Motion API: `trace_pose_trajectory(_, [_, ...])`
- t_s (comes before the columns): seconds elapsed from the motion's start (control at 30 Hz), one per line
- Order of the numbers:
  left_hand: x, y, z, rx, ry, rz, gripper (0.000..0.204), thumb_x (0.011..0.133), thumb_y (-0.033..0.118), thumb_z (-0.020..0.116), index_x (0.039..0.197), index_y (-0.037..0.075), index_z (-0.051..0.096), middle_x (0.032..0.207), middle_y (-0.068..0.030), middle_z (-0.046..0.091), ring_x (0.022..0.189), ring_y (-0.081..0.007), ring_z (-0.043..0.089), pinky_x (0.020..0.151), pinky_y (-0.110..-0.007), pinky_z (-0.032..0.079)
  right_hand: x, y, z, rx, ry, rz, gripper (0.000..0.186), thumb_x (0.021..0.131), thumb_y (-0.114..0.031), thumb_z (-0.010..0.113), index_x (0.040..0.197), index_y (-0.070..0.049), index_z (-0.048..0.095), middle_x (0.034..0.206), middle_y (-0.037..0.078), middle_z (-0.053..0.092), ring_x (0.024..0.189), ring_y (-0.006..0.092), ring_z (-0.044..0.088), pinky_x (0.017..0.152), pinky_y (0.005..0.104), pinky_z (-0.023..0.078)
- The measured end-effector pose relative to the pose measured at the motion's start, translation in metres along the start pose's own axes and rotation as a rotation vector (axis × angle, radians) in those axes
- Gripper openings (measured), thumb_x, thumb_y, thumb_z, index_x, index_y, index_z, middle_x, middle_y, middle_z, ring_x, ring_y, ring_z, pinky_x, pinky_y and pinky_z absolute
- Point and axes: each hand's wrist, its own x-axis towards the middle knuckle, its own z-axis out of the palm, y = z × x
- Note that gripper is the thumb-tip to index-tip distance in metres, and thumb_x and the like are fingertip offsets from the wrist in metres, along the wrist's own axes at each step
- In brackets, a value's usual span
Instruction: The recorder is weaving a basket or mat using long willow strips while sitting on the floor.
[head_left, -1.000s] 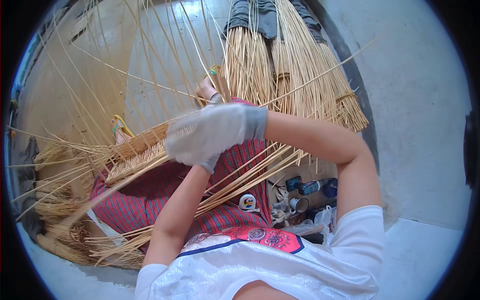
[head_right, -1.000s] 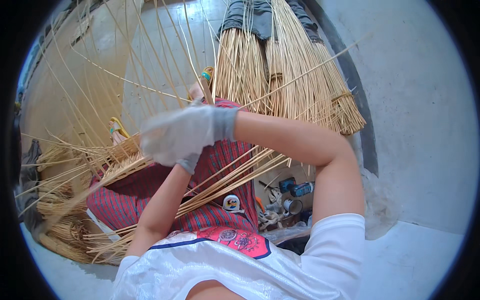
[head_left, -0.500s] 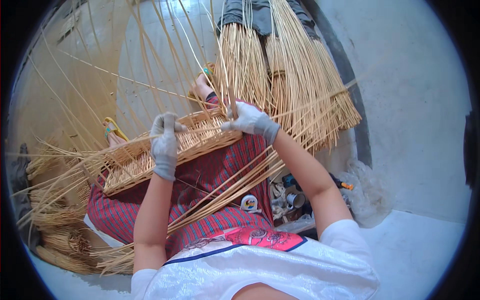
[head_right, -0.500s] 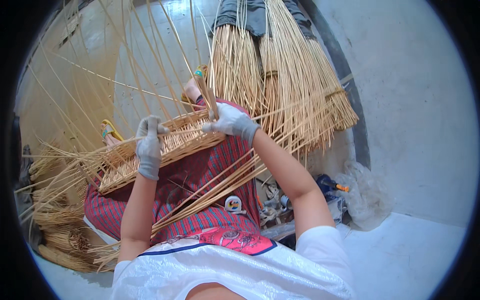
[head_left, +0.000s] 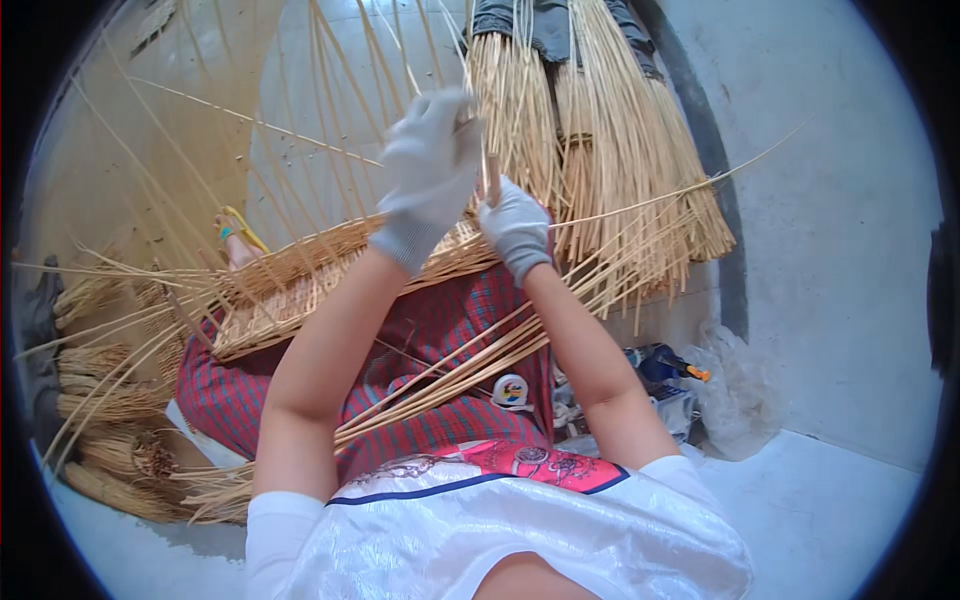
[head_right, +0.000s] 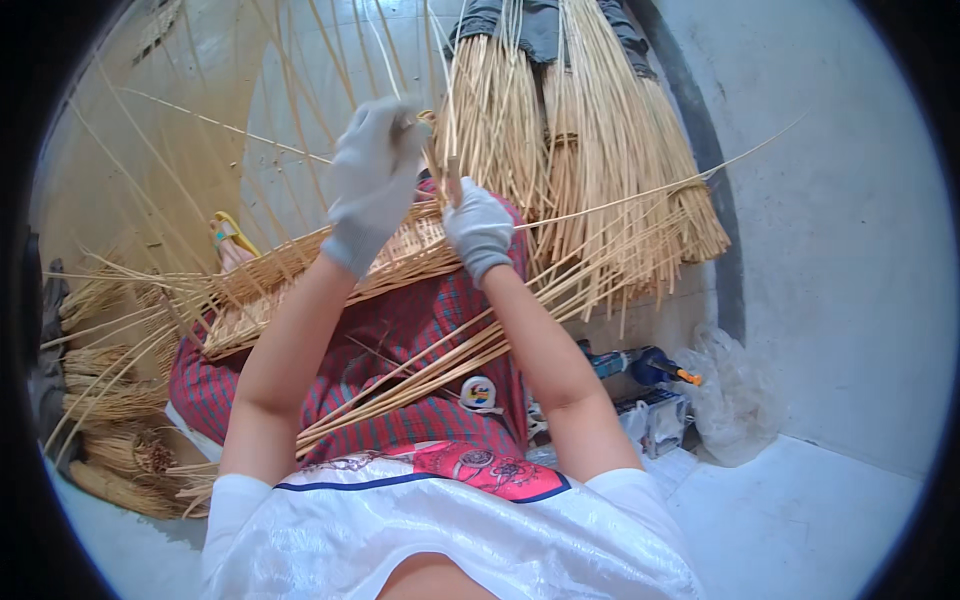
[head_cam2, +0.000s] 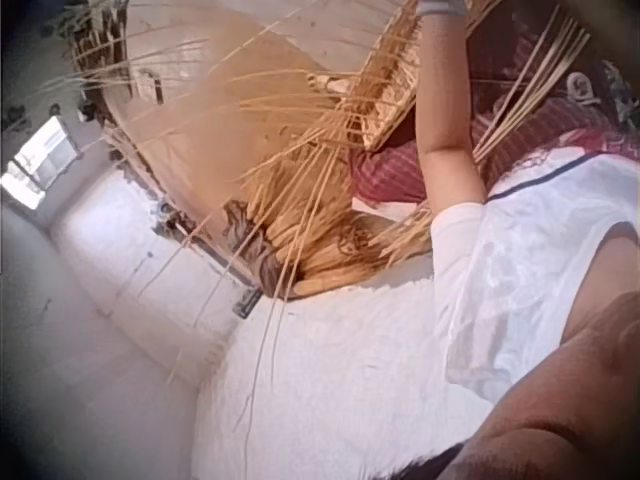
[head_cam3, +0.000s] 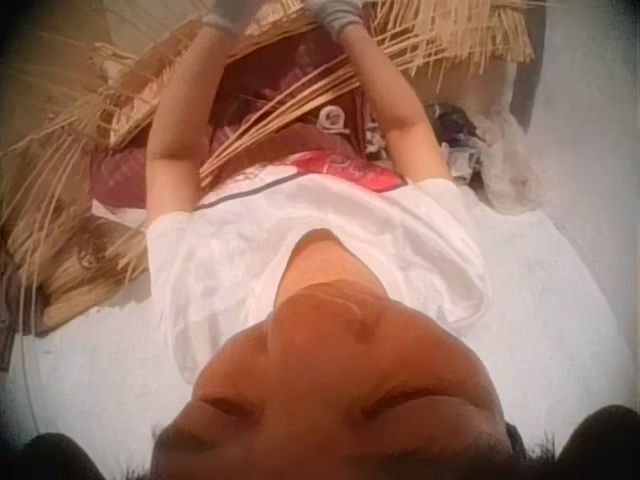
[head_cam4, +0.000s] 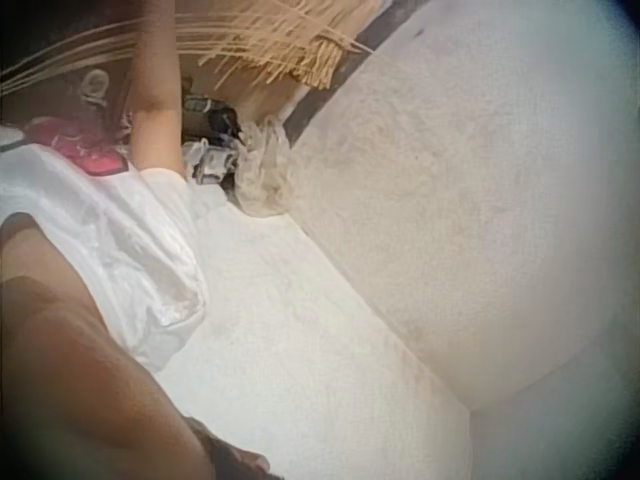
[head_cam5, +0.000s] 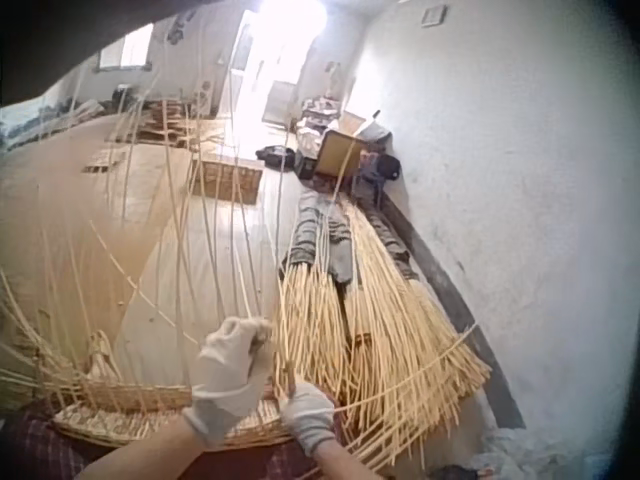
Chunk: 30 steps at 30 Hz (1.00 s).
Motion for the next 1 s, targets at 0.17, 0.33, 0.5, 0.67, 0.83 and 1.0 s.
trace_pose_trajectory(0.17, [-0.057, -0.081, -0.096, 0.84, -0.203, 0.277, 0.02, 0.091, 0.031, 0.074, 0.108, 0.021, 0.074, 0.109, -0.006, 0.072, 0.086, -0.029, 0.071, 0.077, -0.044, 0.051, -0.001, -0.005, -0.003, -0.101, 0.005, 0.011, 0.034, 0.092, -0.039, 0.079, 0.107, -0.01, 0.071, 0.095, 0.017, 0.077, 0.091, 0.0384, 0.074, 0.08, 0.0497, 0.057])
trace_pose_trajectory(0.33, [-0.075, -0.136, -0.233, 1.274, -0.401, -0.21, 0.027, 0.101, 0.034, 0.064, 0.085, 0.019, 0.079, 0.081, -0.0108, 0.072, 0.079, -0.0314, 0.073, 0.077, -0.047, 0.052, -0.015, 0.002, 0.002, -0.187, 0.103, -0.104, 0.044, 0.094, -0.051, 0.077, 0.104, -0.01, 0.068, 0.091, 0.015, 0.074, 0.087, 0.0377, 0.073, 0.076, 0.0505, 0.056])
trace_pose_trajectory(0.5, [-0.105, -0.181, -0.286, 1.194, -0.275, -0.427, 0.035, 0.106, 0.042, 0.061, 0.135, 0.025, 0.072, 0.124, -0.0164, 0.077, 0.078, -0.0331, 0.076, 0.081, -0.053, 0.055, -0.016, 0.003, 0.011, -0.161, 0.205, -0.149, 0.043, 0.096, -0.052, 0.075, 0.103, -0.01, 0.066, 0.088, 0.014, 0.074, 0.081, 0.0385, 0.073, 0.072, 0.0519, 0.055])
trace_pose_trajectory(0.67, [-0.1, -0.157, -0.243, 0.918, 0.155, -0.051, 0.067, 0.099, 0.039, 0.072, 0.161, 0.03, 0.049, 0.166, -0.0153, 0.047, 0.134, -0.0347, 0.059, 0.12, -0.052, 0.038, -0.037, -0.016, -0.012, -0.022, 0.218, -0.249, 0.061, 0.093, -0.034, 0.081, 0.141, -0.004, 0.058, 0.115, 0.023, 0.072, 0.106, 0.0416, 0.07, 0.095, 0.0519, 0.053])
trace_pose_trajectory(0.83, [-0.133, -0.107, -0.195, 0.902, -0.289, 0.055, 0.074, 0.094, 0.029, 0.076, 0.162, 0.028, 0.048, 0.17, -0.0099, 0.042, 0.159, -0.0339, 0.034, 0.13, -0.049, 0.028, -0.119, -0.034, -0.035, 0.02, -0.29, -0.85, 0.054, 0.087, -0.024, 0.081, 0.136, -0.008, 0.064, 0.122, 0.016, 0.072, 0.118, 0.039, 0.066, 0.102, 0.0507, 0.052])
trace_pose_trajectory(1.0, [-0.18, -0.085, -0.193, 0.346, -0.183, -0.238, 0.061, 0.095, 0.024, 0.075, 0.154, 0.024, 0.058, 0.154, -0.0132, 0.058, 0.142, -0.0331, 0.054, 0.127, -0.051, 0.034, -0.166, -0.036, -0.012, -0.112, -0.802, -0.651, 0.025, 0.091, -0.038, 0.075, 0.094, -0.014, 0.082, 0.104, 0.008, 0.077, 0.101, 0.0306, 0.072, 0.091, 0.0455, 0.057])
